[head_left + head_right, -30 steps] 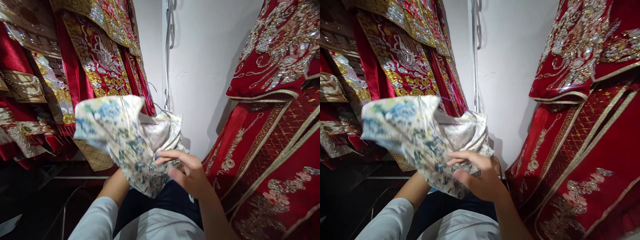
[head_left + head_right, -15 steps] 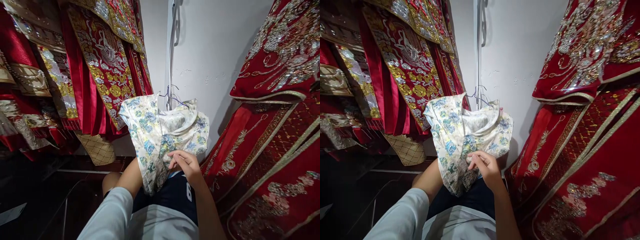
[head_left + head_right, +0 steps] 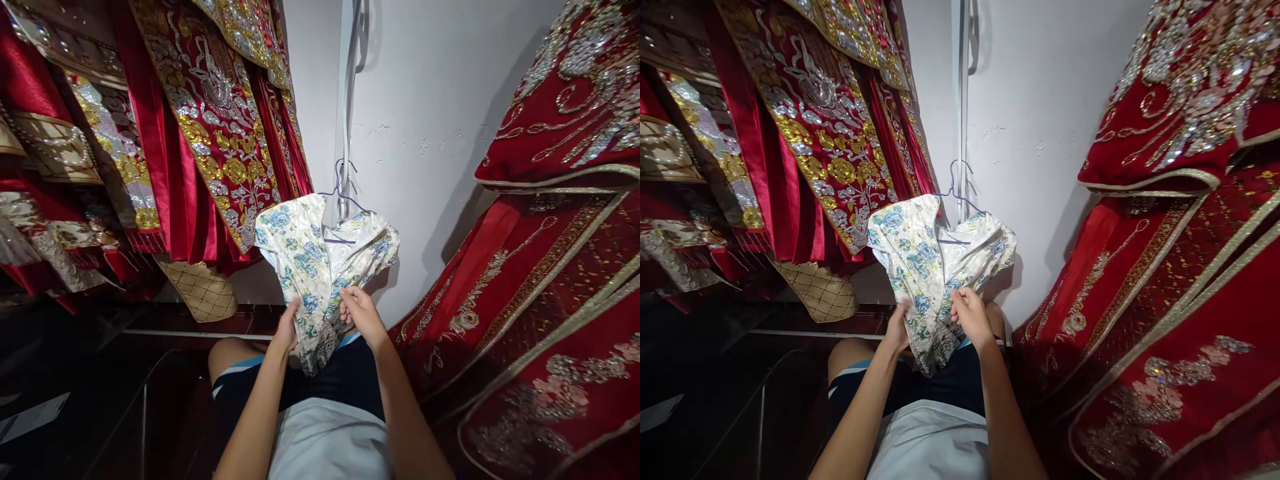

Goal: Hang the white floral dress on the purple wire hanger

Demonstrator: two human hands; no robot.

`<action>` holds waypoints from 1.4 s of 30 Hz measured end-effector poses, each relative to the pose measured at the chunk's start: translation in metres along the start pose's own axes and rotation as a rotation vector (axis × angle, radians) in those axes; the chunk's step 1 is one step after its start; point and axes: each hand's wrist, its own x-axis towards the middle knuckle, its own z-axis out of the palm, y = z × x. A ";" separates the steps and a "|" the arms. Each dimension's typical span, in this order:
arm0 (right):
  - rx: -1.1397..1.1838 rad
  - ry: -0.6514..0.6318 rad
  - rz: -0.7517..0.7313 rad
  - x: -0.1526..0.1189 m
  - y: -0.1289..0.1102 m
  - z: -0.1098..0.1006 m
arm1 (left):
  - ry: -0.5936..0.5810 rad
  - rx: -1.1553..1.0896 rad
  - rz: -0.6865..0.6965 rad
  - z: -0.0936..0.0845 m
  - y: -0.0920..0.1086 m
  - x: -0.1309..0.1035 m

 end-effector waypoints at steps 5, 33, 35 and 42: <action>-0.267 0.051 -0.142 0.004 -0.006 0.006 | -0.011 0.196 0.123 0.013 0.002 -0.015; 0.143 0.069 -0.080 0.083 -0.092 -0.002 | -0.108 0.648 0.471 0.023 -0.029 0.011; 0.145 0.065 -0.095 0.106 -0.118 0.000 | -0.110 0.628 0.451 0.018 -0.039 0.016; 0.109 0.061 -0.173 0.124 -0.137 0.015 | -0.079 0.584 0.474 0.009 -0.054 0.030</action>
